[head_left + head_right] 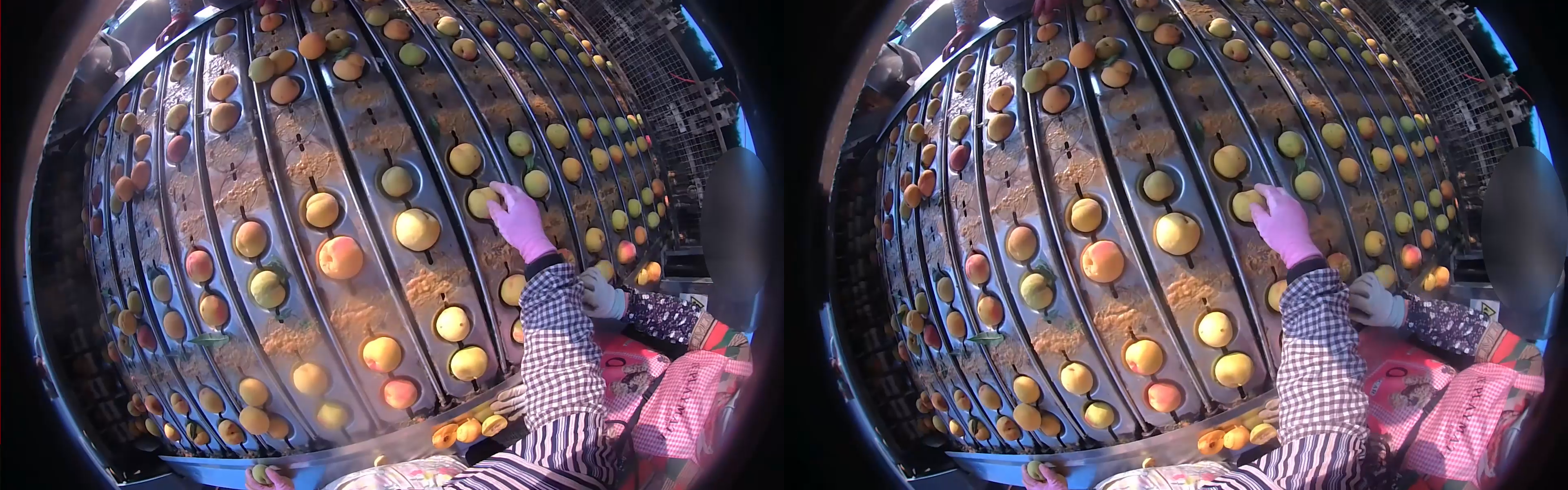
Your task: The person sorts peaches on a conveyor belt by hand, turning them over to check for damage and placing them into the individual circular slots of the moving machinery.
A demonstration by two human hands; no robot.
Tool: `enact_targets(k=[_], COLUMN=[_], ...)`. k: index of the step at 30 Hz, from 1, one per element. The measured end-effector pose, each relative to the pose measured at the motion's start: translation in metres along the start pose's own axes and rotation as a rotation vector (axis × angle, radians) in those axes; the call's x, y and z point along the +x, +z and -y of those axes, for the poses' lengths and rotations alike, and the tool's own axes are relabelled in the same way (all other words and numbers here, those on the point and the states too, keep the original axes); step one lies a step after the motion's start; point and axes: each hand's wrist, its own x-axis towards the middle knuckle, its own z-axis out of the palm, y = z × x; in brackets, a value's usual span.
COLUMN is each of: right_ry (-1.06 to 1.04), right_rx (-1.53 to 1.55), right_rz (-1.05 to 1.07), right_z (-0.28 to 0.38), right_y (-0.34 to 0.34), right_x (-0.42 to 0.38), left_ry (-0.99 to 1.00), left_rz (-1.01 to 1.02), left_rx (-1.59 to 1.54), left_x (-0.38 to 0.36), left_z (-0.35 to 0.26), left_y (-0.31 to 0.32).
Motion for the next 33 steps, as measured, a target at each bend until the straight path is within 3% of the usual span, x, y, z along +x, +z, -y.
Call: enact_targets(k=[2, 5, 8, 11, 15, 18, 19, 22, 24, 26, 27, 30, 33], right_ry=[-0.001, 0.067, -0.121, -0.028, 0.075, 0.14, 0.087, 0.186, 0.159, 0.162, 0.111, -0.242, -0.198], right_rx=[-0.089, -0.03, -0.171, -0.37, -0.33, -0.401, -0.289, -0.139, -0.304, -0.277, -0.284, -0.379, -0.303], right_rz=[0.021, 0.012, -0.136, -0.021, 0.006, -0.119, -0.232, -0.018, 0.169, 0.086, 0.031, -0.191, -0.204], right_z=[0.01, 0.033, 0.052, 0.053, 0.055, 0.079, 0.089, 0.123, 0.157, 0.164, 0.166, 0.138, 0.139], right_y=[-0.008, -0.009, 0.009, 0.033, 0.036, 0.034, 0.037, 0.04, 0.043, 0.059, 0.062, 0.083, 0.083], right_x=[0.006, 0.027, 0.05, 0.066, 0.069, 0.062, 0.057, 0.019, -0.022, -0.044, -0.051, -0.066, -0.068], left_ry=[0.002, 0.049, -0.051, -0.034, 0.014, 0.004, 0.016, 0.009, -0.035, -0.112, 0.014, -0.033, -0.047], left_rz=[0.076, 0.007, 0.041, -0.005, 0.021, 0.029, 0.0, 0.035, 0.097, 0.155, -0.038, 0.105, 0.001], left_rx=[-0.007, 0.076, 0.061, 0.016, -0.019, 0.084, 0.106, -0.013, -0.154, -0.295, 0.021, 0.111, 0.127], left_x=[0.002, 0.009, 0.018, 0.028, 0.043, 0.059, 0.066, 0.08, 0.088, 0.093, 0.1, 0.109, 0.111], left_z=[-0.015, 0.018, 0.02, 0.031, 0.028, 0.046, 0.054, 0.065, 0.05, 0.042, 0.095, 0.104, 0.123], left_y=[-0.011, -0.001, -0.009, -0.008, -0.018, -0.027, -0.023, -0.028, -0.04, -0.044, -0.021, -0.029, -0.018])
